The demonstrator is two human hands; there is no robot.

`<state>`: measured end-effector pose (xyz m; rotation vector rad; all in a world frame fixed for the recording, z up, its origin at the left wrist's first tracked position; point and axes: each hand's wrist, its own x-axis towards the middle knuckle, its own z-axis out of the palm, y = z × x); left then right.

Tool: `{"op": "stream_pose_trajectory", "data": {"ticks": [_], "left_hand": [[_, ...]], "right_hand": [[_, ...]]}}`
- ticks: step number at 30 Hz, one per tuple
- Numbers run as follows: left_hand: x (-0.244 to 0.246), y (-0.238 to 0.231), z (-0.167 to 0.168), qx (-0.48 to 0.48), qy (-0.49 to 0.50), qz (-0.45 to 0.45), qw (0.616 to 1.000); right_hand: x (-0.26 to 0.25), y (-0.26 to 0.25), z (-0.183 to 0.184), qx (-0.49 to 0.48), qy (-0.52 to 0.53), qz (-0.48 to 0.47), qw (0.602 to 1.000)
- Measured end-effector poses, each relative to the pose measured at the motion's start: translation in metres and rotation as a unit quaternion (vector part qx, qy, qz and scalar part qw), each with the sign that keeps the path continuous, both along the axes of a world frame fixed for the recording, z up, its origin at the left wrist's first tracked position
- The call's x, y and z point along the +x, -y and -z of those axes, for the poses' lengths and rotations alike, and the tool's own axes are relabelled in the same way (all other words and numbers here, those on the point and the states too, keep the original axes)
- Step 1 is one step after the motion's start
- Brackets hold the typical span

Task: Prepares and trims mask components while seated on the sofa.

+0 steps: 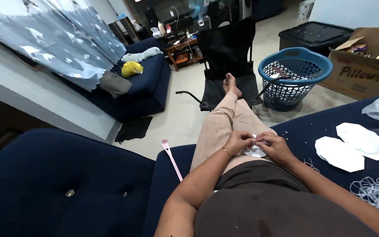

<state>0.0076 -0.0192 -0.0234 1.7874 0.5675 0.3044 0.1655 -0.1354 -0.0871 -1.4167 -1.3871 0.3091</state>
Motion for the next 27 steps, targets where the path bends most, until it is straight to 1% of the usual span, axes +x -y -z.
{"op": "stream_pose_trajectory", "data": {"ticks": [2, 4, 7, 11, 15, 27], "left_hand": [[0.000, -0.002, 0.002, 0.022, -0.002, 0.006, 1.000], [0.000, -0.003, 0.003, 0.050, -0.011, 0.018, 0.999], [0.000, -0.003, 0.004, 0.099, -0.022, 0.045, 0.994], [0.000, -0.006, 0.003, 0.119, -0.030, 0.060, 0.991], [-0.001, -0.007, 0.005, 0.110, -0.006, 0.063, 0.992], [-0.001, -0.007, 0.006, 0.125, -0.027, 0.090, 0.988]], "right_hand": [[0.004, 0.000, -0.002, 0.017, 0.047, 0.007, 0.999], [0.009, 0.000, -0.009, 0.050, 0.136, 0.008, 0.989], [0.015, -0.002, -0.019, 0.098, 0.266, -0.023, 0.959], [0.025, -0.005, -0.028, 0.139, 0.357, -0.065, 0.922], [0.026, -0.006, -0.031, 0.169, 0.396, -0.077, 0.899], [0.027, -0.008, -0.029, 0.167, 0.430, -0.092, 0.882]]}}
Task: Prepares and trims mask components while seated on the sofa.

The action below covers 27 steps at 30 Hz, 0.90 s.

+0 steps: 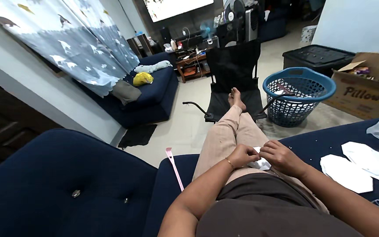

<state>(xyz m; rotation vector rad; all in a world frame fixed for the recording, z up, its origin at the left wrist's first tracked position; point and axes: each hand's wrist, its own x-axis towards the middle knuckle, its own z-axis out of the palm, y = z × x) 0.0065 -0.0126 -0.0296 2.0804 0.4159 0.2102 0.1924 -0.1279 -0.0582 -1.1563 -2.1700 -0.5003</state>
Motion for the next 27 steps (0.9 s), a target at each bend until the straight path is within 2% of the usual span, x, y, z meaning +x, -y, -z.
{"op": "stream_pose_trajectory", "data": {"ticks": [4, 9, 12, 14, 16, 19, 23, 27], "left_hand": [[0.001, 0.000, 0.001, -0.005, 0.013, 0.002, 1.000], [0.003, 0.002, 0.001, 0.026, 0.016, 0.002, 1.000], [0.004, 0.003, 0.000, 0.004, -0.002, -0.018, 1.000], [0.005, 0.002, -0.002, -0.038, -0.011, -0.050, 0.998], [0.004, 0.002, -0.001, -0.093, 0.003, -0.079, 0.993], [0.003, 0.002, 0.000, -0.147, 0.046, -0.080, 0.985], [0.002, 0.005, 0.000, -0.171, 0.069, -0.055, 0.981], [0.004, 0.004, 0.001, -0.149, 0.028, -0.044, 0.987]], "right_hand": [[-0.002, 0.001, 0.003, -0.021, -0.038, 0.011, 0.999], [-0.013, 0.005, 0.006, -0.080, -0.223, 0.038, 0.971], [-0.018, 0.008, 0.014, -0.141, -0.325, 0.076, 0.932], [-0.019, 0.012, 0.014, -0.205, -0.409, 0.089, 0.885], [-0.021, 0.013, 0.014, -0.242, -0.479, 0.098, 0.838], [-0.020, 0.013, 0.012, -0.279, -0.534, 0.105, 0.791], [-0.023, 0.011, 0.012, -0.293, -0.560, 0.097, 0.769], [-0.023, 0.012, 0.013, -0.290, -0.588, 0.090, 0.750]]}}
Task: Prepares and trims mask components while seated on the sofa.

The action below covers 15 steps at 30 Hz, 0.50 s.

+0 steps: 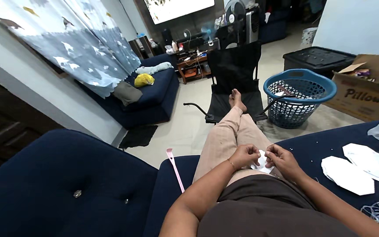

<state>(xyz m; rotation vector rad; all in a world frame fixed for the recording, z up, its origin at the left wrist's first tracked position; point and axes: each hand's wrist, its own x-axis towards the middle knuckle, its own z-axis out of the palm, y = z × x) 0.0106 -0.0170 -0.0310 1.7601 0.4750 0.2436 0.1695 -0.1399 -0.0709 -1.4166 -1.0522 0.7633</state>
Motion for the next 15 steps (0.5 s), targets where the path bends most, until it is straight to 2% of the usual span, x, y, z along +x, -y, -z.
{"op": "stream_pose_trajectory", "data": {"ticks": [6, 12, 15], "left_hand": [[-0.0009, -0.0044, 0.0024, 0.038, -0.047, -0.004, 0.998], [-0.0017, -0.0076, 0.0021, 0.070, -0.093, -0.001, 0.993], [-0.0033, -0.0054, 0.0005, -0.024, -0.048, -0.030, 0.998]], "right_hand": [[-0.0003, 0.0000, 0.0016, 0.001, -0.084, 0.043, 0.996], [0.0002, -0.0023, 0.0041, -0.003, -0.125, 0.069, 0.990], [-0.0008, -0.0014, 0.0080, 0.002, -0.041, 0.063, 0.997]]}}
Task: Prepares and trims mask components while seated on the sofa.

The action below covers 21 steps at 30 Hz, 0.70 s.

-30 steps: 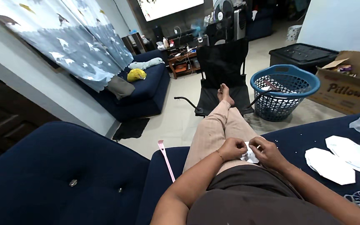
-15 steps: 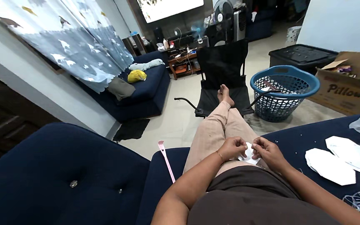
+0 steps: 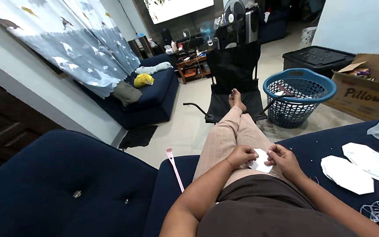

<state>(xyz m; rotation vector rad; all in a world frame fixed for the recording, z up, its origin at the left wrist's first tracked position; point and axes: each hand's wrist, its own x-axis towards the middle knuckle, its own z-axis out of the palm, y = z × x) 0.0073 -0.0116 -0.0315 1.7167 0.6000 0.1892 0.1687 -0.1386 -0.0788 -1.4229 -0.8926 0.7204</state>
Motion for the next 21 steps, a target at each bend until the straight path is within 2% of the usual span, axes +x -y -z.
{"op": "stream_pose_trajectory", "data": {"ticks": [3, 6, 8, 10, 12, 13, 16, 21], "left_hand": [[0.0001, 0.0056, -0.0065, -0.147, 0.102, -0.093, 0.979], [-0.0001, 0.0069, -0.0054, -0.169, 0.153, -0.135, 0.964], [0.0002, 0.0079, -0.0036, -0.107, 0.138, -0.133, 0.976], [0.0006, 0.0075, -0.0038, 0.035, 0.065, -0.084, 0.994], [0.0020, 0.0079, -0.0052, 0.170, -0.007, -0.010, 0.985], [0.0029, 0.0085, -0.0059, 0.204, -0.024, 0.016, 0.979], [0.0054, 0.0089, -0.0057, 0.243, -0.039, 0.052, 0.968], [0.0072, 0.0099, -0.0078, 0.249, -0.055, 0.074, 0.964]], "right_hand": [[0.0005, 0.0014, 0.0041, 0.020, 0.204, -0.030, 0.978], [-0.0017, -0.0015, 0.0076, 0.098, 0.349, -0.071, 0.929], [-0.0042, -0.0038, 0.0064, 0.127, 0.388, -0.097, 0.907], [-0.0055, -0.0048, 0.0052, 0.134, 0.398, -0.101, 0.902], [-0.0058, -0.0043, 0.0049, 0.130, 0.390, -0.087, 0.908], [-0.0060, -0.0043, 0.0054, 0.127, 0.384, -0.069, 0.912], [-0.0062, -0.0038, 0.0056, 0.113, 0.360, -0.034, 0.926], [-0.0077, -0.0045, 0.0038, 0.106, 0.342, -0.032, 0.933]]}}
